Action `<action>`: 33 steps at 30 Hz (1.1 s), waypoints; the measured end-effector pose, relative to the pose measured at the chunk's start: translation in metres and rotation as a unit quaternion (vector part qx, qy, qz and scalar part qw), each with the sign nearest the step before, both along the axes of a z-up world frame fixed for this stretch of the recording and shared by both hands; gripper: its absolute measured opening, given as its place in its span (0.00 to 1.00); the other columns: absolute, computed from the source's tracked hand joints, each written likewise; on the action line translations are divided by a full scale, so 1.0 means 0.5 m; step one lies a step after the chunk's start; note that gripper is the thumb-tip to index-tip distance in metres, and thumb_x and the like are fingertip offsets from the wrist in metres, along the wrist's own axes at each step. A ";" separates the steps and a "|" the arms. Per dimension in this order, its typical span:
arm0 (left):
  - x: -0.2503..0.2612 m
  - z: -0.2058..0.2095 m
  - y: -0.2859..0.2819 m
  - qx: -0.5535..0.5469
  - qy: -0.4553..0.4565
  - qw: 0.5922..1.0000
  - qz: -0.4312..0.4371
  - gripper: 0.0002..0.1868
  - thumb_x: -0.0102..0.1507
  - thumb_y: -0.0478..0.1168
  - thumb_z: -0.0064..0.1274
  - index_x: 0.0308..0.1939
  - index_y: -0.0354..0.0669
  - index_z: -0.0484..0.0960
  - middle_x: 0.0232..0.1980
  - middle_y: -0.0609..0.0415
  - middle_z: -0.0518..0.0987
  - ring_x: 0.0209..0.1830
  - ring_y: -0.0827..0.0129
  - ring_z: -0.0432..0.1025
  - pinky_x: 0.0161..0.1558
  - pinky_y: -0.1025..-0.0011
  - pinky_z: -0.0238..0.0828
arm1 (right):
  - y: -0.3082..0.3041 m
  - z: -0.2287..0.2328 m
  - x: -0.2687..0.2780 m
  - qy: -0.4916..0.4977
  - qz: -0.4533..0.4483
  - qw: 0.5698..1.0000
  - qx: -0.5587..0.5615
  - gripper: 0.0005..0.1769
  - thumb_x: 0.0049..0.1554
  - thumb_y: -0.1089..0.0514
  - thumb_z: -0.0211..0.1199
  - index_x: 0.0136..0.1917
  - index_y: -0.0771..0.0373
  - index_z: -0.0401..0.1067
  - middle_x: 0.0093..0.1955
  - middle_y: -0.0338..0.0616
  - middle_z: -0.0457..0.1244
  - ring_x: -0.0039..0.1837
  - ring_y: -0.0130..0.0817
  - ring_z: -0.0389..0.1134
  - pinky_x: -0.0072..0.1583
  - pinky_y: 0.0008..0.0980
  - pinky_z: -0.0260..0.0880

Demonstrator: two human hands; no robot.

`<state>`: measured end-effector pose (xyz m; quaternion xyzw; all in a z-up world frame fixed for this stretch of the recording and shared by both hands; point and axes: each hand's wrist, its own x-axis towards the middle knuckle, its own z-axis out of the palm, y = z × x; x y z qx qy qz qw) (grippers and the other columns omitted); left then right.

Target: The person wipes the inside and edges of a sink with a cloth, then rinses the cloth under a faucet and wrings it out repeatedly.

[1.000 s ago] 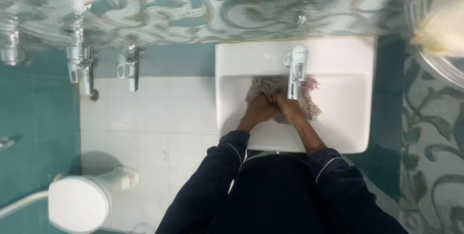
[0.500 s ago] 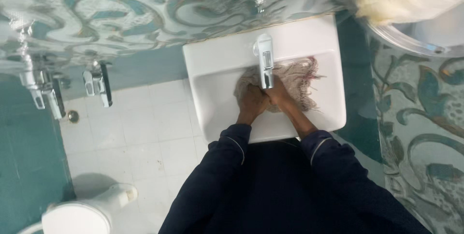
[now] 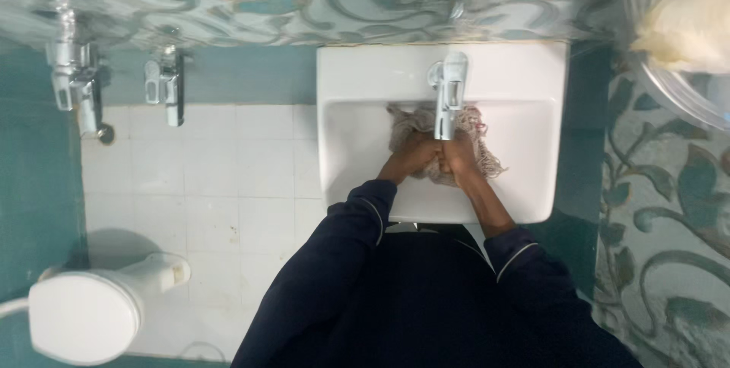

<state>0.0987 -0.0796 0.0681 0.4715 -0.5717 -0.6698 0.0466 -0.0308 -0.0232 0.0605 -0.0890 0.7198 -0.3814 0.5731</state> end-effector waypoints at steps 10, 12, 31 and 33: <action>-0.165 -0.099 0.088 0.217 0.151 0.959 0.098 0.10 0.62 0.36 0.54 0.27 0.39 0.72 0.22 0.58 0.68 0.17 0.74 0.57 0.18 0.69 0.47 | 0.115 0.004 -0.130 0.456 0.194 0.839 -0.222 0.15 0.60 0.61 0.51 0.42 0.71 0.76 0.45 0.55 0.69 0.47 0.44 0.70 0.54 0.39 0.70; -0.093 -0.098 0.070 0.045 0.074 0.992 0.097 0.11 0.62 0.40 0.53 0.28 0.36 0.78 0.24 0.52 0.75 0.21 0.69 0.67 0.24 0.67 0.59 | 0.047 -0.017 -0.075 0.079 0.033 0.996 -0.016 0.16 0.59 0.62 0.47 0.50 0.66 0.76 0.38 0.53 0.67 0.35 0.46 0.61 0.38 0.46 0.58; -0.055 -0.060 0.046 0.113 0.276 0.954 -0.015 0.13 0.68 0.49 0.47 0.36 0.46 0.78 0.30 0.65 0.67 0.28 0.77 0.60 0.31 0.77 0.56 | 0.051 -0.024 -0.089 -0.021 -0.027 0.999 -0.021 0.11 0.61 0.62 0.51 0.38 0.65 0.68 0.30 0.42 0.56 0.29 0.35 0.50 0.33 0.39 0.49; -0.116 -0.101 0.050 0.221 0.293 0.930 -0.033 0.12 0.69 0.47 0.47 0.34 0.47 0.74 0.28 0.66 0.62 0.25 0.78 0.56 0.28 0.77 0.51 | 0.099 0.004 -0.138 0.193 -0.016 0.973 -0.122 0.16 0.62 0.60 0.51 0.40 0.70 0.76 0.34 0.39 0.66 0.36 0.30 0.64 0.40 0.34 0.66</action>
